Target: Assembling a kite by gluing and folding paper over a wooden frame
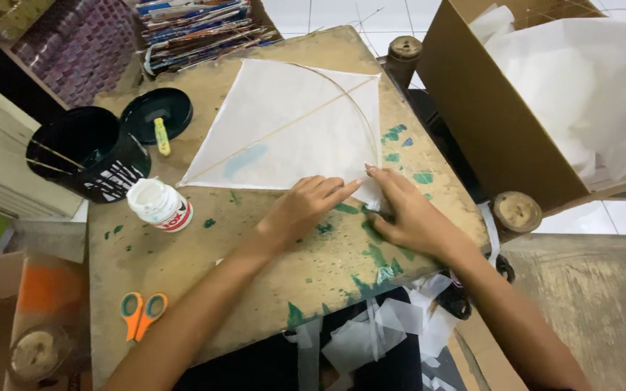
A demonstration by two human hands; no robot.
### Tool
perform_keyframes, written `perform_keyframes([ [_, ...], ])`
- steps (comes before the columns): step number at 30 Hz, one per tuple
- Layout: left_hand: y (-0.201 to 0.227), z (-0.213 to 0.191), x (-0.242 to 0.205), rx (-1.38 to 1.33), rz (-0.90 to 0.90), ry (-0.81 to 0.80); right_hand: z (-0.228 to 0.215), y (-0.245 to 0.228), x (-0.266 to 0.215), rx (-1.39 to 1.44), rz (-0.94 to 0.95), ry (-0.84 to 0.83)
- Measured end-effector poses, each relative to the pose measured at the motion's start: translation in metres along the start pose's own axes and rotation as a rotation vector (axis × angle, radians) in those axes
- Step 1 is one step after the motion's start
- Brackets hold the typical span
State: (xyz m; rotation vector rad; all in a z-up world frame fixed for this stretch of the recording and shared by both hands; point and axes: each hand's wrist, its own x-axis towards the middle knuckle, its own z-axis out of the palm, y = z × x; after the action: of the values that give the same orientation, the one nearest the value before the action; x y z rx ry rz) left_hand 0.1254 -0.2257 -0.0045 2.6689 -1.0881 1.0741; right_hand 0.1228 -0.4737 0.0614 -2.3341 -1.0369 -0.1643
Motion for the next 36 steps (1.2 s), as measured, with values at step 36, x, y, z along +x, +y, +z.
perform_keyframes([
  [36,0.015,-0.007,0.02,-0.288,-0.046,-0.015,0.024,0.017,-0.017,-0.076,-0.064,0.211],
])
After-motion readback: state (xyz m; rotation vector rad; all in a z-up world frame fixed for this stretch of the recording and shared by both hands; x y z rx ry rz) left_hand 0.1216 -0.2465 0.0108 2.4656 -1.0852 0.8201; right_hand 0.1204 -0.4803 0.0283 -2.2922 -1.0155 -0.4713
